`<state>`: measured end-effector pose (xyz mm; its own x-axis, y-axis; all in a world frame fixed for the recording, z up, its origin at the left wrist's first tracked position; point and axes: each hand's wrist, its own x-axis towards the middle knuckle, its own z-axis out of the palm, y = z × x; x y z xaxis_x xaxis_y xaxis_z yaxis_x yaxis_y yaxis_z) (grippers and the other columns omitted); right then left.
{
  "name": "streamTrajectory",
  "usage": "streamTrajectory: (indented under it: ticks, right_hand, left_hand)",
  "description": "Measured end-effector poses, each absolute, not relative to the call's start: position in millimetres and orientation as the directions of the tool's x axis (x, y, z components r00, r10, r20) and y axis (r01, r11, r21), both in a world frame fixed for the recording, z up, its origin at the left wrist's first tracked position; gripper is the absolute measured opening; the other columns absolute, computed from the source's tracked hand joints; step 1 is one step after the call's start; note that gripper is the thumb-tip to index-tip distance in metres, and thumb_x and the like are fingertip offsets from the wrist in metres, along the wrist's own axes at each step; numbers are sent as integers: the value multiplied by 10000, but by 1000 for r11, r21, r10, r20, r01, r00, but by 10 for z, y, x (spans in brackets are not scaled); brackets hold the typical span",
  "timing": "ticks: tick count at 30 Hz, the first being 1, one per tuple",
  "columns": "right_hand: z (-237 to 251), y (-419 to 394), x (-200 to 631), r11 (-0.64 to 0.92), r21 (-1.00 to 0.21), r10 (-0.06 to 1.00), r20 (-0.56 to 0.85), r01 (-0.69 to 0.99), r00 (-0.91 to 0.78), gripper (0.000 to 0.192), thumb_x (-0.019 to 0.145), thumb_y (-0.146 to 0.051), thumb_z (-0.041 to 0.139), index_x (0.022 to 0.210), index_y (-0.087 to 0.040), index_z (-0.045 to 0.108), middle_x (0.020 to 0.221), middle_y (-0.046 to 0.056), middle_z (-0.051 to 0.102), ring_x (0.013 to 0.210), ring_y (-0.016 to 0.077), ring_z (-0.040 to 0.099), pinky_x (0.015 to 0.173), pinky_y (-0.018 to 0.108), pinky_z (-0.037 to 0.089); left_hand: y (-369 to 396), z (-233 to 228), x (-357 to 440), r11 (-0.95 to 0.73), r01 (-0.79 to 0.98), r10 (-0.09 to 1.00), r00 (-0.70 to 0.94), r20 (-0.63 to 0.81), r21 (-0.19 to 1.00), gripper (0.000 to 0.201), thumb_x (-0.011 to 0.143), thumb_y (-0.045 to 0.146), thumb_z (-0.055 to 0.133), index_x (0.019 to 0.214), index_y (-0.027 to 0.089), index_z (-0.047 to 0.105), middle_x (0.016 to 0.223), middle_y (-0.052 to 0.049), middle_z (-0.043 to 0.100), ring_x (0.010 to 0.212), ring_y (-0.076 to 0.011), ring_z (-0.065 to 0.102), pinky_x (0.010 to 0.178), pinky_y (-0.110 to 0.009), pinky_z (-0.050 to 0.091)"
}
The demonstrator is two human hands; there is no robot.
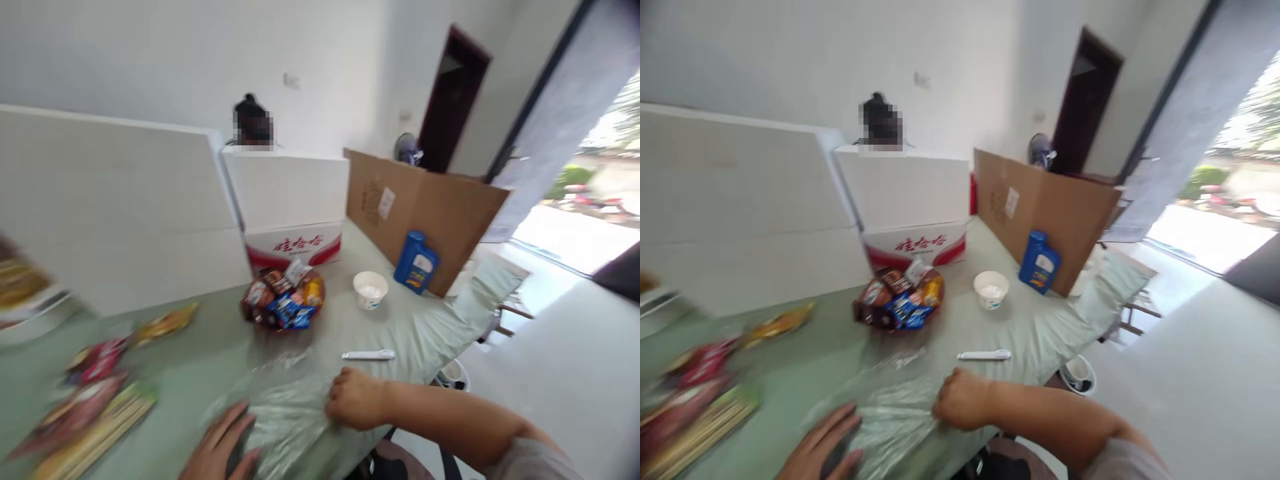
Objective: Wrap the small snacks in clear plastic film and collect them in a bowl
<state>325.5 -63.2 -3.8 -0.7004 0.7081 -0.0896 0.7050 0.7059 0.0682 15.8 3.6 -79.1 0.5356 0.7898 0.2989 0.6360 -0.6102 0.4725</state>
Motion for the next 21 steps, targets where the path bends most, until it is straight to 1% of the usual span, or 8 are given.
streamTrajectory:
  ticks: [4, 5, 7, 10, 12, 14, 17, 21]
  right_hand:
    - [-136, -829, 3367, 580, -76, 814, 9, 811, -581, 102, 878, -179, 539, 784, -201, 570, 829, 21, 641, 795, 175, 559, 724, 311, 404]
    - [-155, -849, 3381, 554, -114, 831, 14, 825, -556, 119, 876, -146, 525, 779, -203, 566, 840, 20, 634, 806, 178, 553, 736, 314, 407]
    - [-164, -883, 3394, 526, -180, 846, 13, 831, -533, 137, 877, -126, 515, 777, -207, 558, 850, 21, 617, 823, 186, 547, 754, 326, 416]
    - [-85, -916, 3366, 541, -249, 838, 81, 803, -539, 110, 901, -200, 532, 794, -211, 555, 867, 36, 597, 844, 200, 546, 756, 344, 436]
    - [7, -882, 3288, 567, -285, 823, 174, 772, -540, 117, 934, -249, 502, 843, -210, 565, 889, 50, 595, 858, 202, 552, 760, 348, 451]
    - [83, -776, 3139, 583, -325, 813, 235, 745, -533, 152, 965, -234, 433, 931, -209, 579, 926, 60, 607, 871, 194, 566, 768, 340, 466]
    - [83, -521, 2815, 584, -369, 810, 215, 723, -545, 225, 956, -144, 395, 1043, -211, 591, 976, 58, 631, 884, 179, 592, 773, 317, 491]
    - [-127, -261, 2527, 610, -304, 792, 218, 731, -570, 315, 889, -159, 537, 1202, -178, 574, 1199, 102, 611, 1145, 239, 542, 963, 386, 460]
  left_hand:
    - [-53, -416, -10, -346, 490, 907, 394, 151, 800, 336, 855, 464, 548, 1003, 216, 720, 1134, -78, 700, 1054, -239, 654, 924, -381, 525]
    - [-48, -353, -40, -263, 442, 935, 335, 114, 858, 358, 882, 468, 516, 1030, 203, 705, 1082, -83, 712, 1010, -229, 665, 881, -366, 541]
    - [-39, -268, -99, -199, 414, 965, 241, 103, 888, 333, 866, 450, 550, 1005, 186, 697, 1002, -80, 713, 910, -211, 670, 823, -342, 547]
    - [-78, -199, -132, -230, 492, 954, 282, 96, 840, 215, 839, 332, 591, 960, 188, 695, 952, -56, 692, 817, -178, 641, 772, -308, 535]
    - [-128, -176, -71, -317, 561, 922, 373, 108, 765, 176, 825, 236, 597, 971, 201, 689, 971, -50, 681, 872, -184, 628, 808, -316, 523]
    - [-179, -167, 67, -420, 614, 884, 442, 151, 668, 227, 800, 170, 619, 1017, 211, 675, 1047, -58, 666, 982, -206, 605, 885, -356, 503]
    - [-248, -173, 349, -533, 671, 828, 538, 156, 516, 359, 760, 153, 674, 1112, 218, 643, 1250, -86, 599, 1186, -275, 519, 1007, -471, 428]
    - [-327, -164, 533, -662, 596, 687, 725, 50, 454, 558, 763, 245, 686, 1300, 249, 533, 1438, -78, 477, 1398, -318, 310, 1141, -578, 197]
